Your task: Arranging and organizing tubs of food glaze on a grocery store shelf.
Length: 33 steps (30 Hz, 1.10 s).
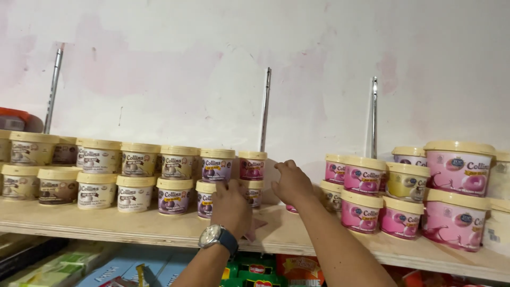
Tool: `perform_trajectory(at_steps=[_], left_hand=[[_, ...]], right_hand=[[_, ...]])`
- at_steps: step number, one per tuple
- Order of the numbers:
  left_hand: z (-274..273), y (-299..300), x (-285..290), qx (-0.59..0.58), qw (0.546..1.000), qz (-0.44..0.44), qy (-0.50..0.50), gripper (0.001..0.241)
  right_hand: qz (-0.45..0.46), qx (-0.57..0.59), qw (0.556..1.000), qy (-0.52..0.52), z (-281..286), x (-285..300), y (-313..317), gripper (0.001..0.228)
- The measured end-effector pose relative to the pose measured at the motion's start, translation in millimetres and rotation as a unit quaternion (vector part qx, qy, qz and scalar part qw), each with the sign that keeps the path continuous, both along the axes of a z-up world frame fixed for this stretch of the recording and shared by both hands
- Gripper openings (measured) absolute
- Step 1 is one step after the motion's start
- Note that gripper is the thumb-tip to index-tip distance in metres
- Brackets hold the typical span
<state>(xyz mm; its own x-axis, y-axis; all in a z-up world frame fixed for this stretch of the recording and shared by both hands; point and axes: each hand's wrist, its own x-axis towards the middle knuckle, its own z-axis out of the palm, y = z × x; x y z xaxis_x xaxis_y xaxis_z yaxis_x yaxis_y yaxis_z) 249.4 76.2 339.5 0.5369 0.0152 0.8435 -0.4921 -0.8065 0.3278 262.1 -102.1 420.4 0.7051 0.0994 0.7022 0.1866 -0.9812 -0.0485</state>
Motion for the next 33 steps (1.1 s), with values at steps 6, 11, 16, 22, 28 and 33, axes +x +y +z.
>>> perform_trajectory(at_steps=[6, 11, 16, 22, 28, 33], left_hand=[[18, 22, -40, 0.03, 0.968, -0.054, 0.245, 0.07], [4, 19, -17, -0.007, 0.978, -0.043, 0.204, 0.028], [2, 15, -21, -0.018, 0.98, -0.028, 0.195, 0.033], [7, 20, -31, -0.033, 0.973, -0.045, 0.226, 0.03], [16, 23, -45, -0.01, 0.964, -0.053, 0.26, 0.057], [5, 20, -33, -0.077, 0.975, -0.056, 0.2, 0.029]], right_hand=[[0.007, 0.015, 1.0, -0.011, 6, 8, 58, 0.07], [0.029, 0.034, 0.999, -0.026, 4, 18, 69, 0.067], [0.017, -0.028, 0.997, -0.076, 5, 25, 66, 0.07], [0.034, 0.007, 0.996, -0.08, 5, 32, 72, 0.068], [0.06, 0.061, 0.984, -0.158, -2, 33, 63, 0.031], [0.088, 0.055, 0.97, -0.22, -11, 21, 49, 0.03]])
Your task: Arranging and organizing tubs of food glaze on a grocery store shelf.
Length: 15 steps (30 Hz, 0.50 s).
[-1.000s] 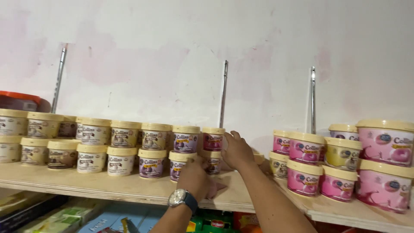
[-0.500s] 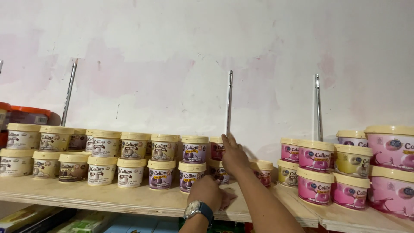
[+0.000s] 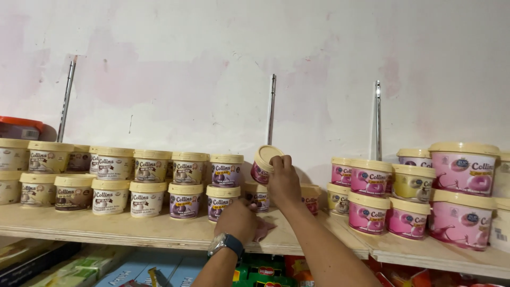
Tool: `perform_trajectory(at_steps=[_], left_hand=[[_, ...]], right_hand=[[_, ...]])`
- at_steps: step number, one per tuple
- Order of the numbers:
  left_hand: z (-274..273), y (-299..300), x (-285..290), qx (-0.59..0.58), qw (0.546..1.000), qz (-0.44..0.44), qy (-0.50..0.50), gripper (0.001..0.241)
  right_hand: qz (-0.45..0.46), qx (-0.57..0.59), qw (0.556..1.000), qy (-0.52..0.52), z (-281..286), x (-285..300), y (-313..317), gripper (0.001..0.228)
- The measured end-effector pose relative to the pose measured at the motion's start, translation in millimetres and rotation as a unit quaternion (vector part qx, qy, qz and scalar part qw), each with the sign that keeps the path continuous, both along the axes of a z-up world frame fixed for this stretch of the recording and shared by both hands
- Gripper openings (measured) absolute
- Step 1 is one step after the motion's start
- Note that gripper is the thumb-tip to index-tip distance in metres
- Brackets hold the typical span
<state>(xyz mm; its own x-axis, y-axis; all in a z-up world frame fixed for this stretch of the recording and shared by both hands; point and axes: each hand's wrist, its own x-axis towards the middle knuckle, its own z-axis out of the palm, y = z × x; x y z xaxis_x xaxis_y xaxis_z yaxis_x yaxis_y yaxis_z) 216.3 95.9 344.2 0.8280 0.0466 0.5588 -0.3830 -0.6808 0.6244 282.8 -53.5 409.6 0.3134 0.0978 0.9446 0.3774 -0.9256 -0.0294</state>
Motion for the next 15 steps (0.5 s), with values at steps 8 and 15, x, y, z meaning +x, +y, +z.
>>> perform_trajectory(at_steps=[8, 15], left_hand=[[15, -6, -39, 0.054, 0.998, 0.031, 0.029, 0.056], [8, -17, -43, 0.028, 0.995, -0.008, -0.098, 0.09]], right_hand=[[0.093, 0.041, 0.994, 0.038, -17, -69, -23, 0.028], [0.125, 0.039, 0.99, 0.056, -44, -131, -27, 0.034]])
